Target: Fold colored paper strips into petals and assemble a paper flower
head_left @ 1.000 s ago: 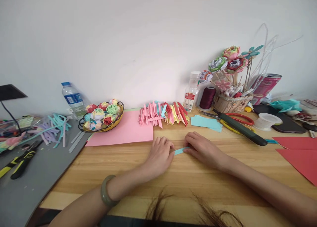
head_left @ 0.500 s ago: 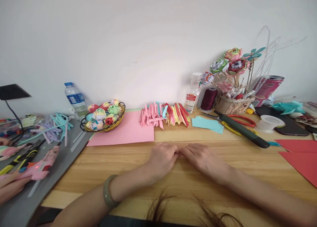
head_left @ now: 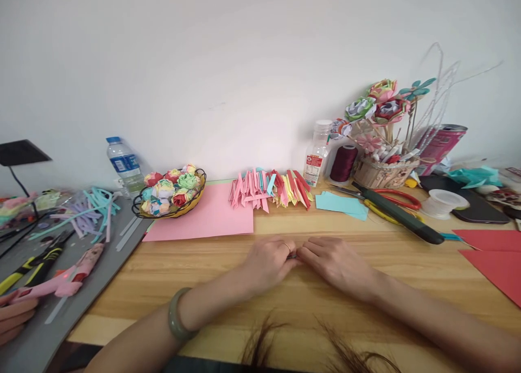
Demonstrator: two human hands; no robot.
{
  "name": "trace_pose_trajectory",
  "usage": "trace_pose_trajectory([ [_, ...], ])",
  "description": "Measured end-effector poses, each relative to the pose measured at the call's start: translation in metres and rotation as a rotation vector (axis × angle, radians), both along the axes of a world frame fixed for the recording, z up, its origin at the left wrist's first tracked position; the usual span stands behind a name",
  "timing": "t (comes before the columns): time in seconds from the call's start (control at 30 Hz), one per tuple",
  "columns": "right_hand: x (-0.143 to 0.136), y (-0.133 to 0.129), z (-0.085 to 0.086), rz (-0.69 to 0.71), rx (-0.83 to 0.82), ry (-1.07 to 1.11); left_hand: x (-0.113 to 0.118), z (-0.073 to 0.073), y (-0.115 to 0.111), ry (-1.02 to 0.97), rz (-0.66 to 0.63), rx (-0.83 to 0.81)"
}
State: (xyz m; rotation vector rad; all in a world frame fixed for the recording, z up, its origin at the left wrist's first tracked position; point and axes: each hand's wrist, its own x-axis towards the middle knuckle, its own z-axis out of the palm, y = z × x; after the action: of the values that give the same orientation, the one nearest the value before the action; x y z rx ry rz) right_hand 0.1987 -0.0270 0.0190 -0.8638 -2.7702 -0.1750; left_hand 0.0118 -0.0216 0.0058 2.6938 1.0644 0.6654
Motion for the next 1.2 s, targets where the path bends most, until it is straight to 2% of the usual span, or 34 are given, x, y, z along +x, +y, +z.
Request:
trace_pose_trajectory([
  [0.17,0.004,0.005,0.004,0.064,-0.058,0.003,-0.003,0.002,0.003,0.096,-0.054,0.126],
  [0.33,0.01,0.01,0.01,0.076,-0.083,0.006,-0.007,0.005,0.007,0.201,-0.088,0.346],
  [0.6,0.021,0.015,0.006,-0.037,0.057,0.008,-0.009,0.005,0.011,0.212,-0.065,0.521],
  [0.7,0.023,0.016,0.007,-0.007,-0.011,0.026,-0.011,0.003,0.012,0.207,-0.08,0.541],
  [0.83,0.035,0.021,0.015,0.019,-0.214,0.096,-0.023,0.002,0.02,0.244,-0.086,0.5],
  [0.93,0.047,0.026,0.017,-0.091,-0.282,0.17,-0.034,0.003,0.027,0.227,-0.004,0.458],
  [1.07,0.053,0.031,0.012,-0.22,-0.22,0.239,-0.042,0.007,0.033,0.066,0.145,0.399],
  [1.2,0.049,0.034,0.006,-0.295,-0.188,0.187,-0.046,0.017,0.042,-0.087,0.401,0.398],
])
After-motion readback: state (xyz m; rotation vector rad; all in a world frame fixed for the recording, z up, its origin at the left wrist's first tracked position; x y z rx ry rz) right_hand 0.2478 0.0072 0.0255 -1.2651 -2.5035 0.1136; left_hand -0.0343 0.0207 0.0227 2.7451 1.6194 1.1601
